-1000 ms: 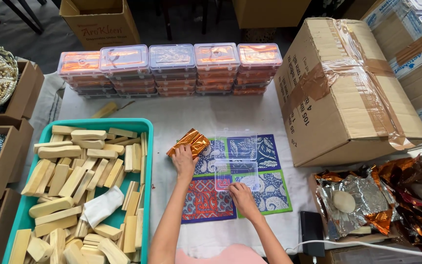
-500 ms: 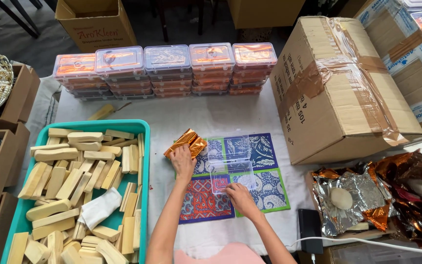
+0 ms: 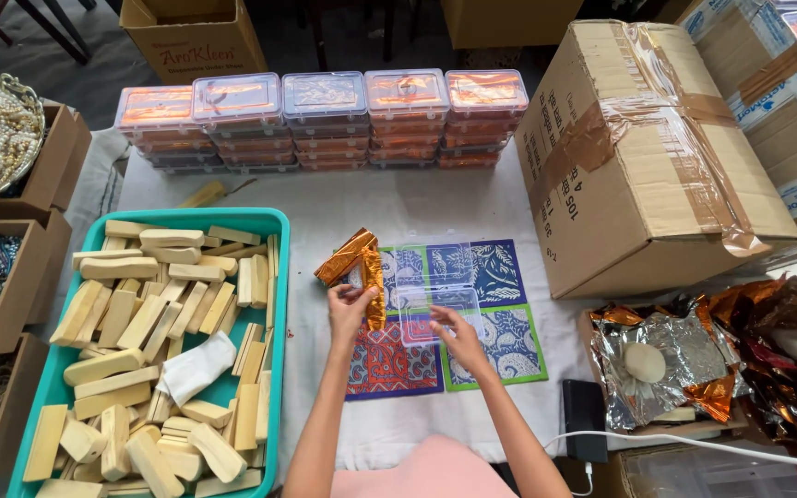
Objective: The person wraps a rectangular bar of soap in silver foil, then places it inside a small clear plastic container. They wipe the container with a white cloth and close the lid. The person repeats this process with another bar of soap, wrapping it in orange foil before placing it in a container.
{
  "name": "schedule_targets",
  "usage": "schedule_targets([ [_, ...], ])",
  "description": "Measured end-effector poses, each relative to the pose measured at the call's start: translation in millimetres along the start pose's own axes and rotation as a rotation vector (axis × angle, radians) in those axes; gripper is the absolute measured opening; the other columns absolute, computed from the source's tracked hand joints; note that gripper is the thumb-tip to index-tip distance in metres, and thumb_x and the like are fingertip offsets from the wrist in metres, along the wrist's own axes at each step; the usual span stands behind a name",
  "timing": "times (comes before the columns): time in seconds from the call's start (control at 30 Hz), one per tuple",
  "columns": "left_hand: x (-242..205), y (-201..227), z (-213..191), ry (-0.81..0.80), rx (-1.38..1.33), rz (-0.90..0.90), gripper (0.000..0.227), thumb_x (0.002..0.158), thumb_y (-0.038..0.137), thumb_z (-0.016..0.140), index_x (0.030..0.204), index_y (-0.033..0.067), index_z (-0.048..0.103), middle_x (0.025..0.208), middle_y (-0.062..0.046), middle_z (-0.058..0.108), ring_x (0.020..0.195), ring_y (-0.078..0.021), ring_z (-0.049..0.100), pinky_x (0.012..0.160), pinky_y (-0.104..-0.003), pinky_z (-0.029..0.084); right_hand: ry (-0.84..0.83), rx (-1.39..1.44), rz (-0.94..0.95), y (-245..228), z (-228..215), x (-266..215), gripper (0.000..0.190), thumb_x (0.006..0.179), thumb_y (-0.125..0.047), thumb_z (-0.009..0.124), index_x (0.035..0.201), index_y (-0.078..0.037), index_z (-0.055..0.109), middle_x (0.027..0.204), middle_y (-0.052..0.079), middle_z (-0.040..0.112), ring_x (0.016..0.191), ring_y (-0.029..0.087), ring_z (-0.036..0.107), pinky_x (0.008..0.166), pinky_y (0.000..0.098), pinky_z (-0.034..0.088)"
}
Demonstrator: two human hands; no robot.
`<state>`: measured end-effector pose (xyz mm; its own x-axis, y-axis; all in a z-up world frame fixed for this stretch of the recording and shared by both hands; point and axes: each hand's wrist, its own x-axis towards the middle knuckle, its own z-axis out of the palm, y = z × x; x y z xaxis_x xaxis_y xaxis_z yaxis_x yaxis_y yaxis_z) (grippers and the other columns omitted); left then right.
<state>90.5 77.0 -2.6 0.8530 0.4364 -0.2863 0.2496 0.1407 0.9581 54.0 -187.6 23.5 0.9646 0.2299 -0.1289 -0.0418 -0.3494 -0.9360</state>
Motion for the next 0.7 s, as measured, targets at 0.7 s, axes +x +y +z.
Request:
schedule_targets([
  [0.7,-64.2,72.7,50.6,-0.519,-0.099,-0.262,0.077,0.071,0.039,0.087,0.132,0.0083,0.049,0.114,-0.009,0.067,0.108,-0.0178,0.067,0.089,-0.034,0.052,-0.072,1.177,0.177,8.9,-9.6,14.5,0.025,0.106,-0.027,0.064,0.122,-0.008,0.060,0.114,0.005,0.070,0.101,0.014,0.070,0.086,0.0294,0.060],
])
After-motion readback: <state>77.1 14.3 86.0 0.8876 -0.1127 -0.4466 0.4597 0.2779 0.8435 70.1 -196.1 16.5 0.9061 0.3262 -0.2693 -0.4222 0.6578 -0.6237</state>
